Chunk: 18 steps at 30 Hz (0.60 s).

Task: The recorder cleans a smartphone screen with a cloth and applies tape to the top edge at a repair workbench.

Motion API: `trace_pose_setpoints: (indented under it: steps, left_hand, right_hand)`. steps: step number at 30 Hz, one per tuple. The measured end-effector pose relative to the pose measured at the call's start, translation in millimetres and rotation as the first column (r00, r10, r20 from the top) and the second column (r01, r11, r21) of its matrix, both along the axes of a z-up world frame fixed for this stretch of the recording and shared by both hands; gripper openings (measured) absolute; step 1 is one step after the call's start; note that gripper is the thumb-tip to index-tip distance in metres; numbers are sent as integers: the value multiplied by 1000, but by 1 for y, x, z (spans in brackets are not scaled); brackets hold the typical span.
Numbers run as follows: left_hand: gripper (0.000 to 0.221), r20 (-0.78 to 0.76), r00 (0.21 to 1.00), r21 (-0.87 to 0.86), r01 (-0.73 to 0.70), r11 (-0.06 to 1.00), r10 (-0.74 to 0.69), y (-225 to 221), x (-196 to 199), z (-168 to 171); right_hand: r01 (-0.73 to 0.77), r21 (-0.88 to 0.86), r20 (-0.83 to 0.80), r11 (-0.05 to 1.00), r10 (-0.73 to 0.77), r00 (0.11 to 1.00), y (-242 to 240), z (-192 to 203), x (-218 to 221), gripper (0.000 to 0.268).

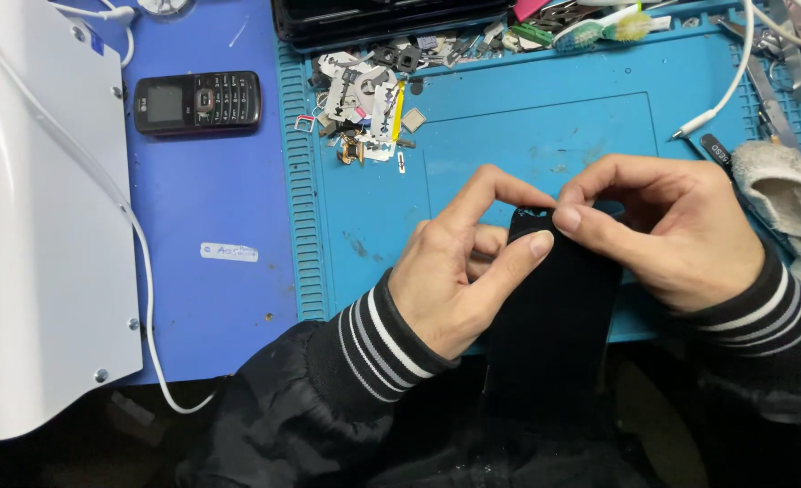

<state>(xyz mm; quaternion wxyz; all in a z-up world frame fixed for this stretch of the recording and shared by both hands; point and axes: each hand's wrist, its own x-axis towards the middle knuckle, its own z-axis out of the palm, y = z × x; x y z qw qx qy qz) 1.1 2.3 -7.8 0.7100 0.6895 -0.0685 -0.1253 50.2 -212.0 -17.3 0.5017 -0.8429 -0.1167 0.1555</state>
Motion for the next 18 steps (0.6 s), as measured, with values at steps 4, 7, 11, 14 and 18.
trace_pose_setpoints:
  steps: [4, 7, 11, 14, 18]
  left_hand:
    - [19, 7, 1000, 36, -13, 999, 13, 1, 1, 1]
    - [18, 4, 1000, 5, 12, 1000, -12, 1, 0, -1]
    - [24, 26, 1000, 20, 0, 1000, 0, 0, 0, 0]
    - [19, 22, 1000, -8, -7, 1000, 7, 0, -1, -3]
    - [18, -16, 1000, -46, -16, 999, 15, 2, 0, -2]
  right_hand:
    - [-2, 9, -23, 1000, 2, 1000, -1, 0, 1, 11]
    - [2, 7, -12, 1000, -1, 1000, 0, -1, -1, 8]
    - [26, -10, -13, 1000, -26, 1000, -1, -1, -1, 9]
    - [10, 25, -14, 1000, -10, 1000, -1, -1, -1, 9]
    - [-2, -30, 40, 1000, 4, 999, -1, -1, -1, 14]
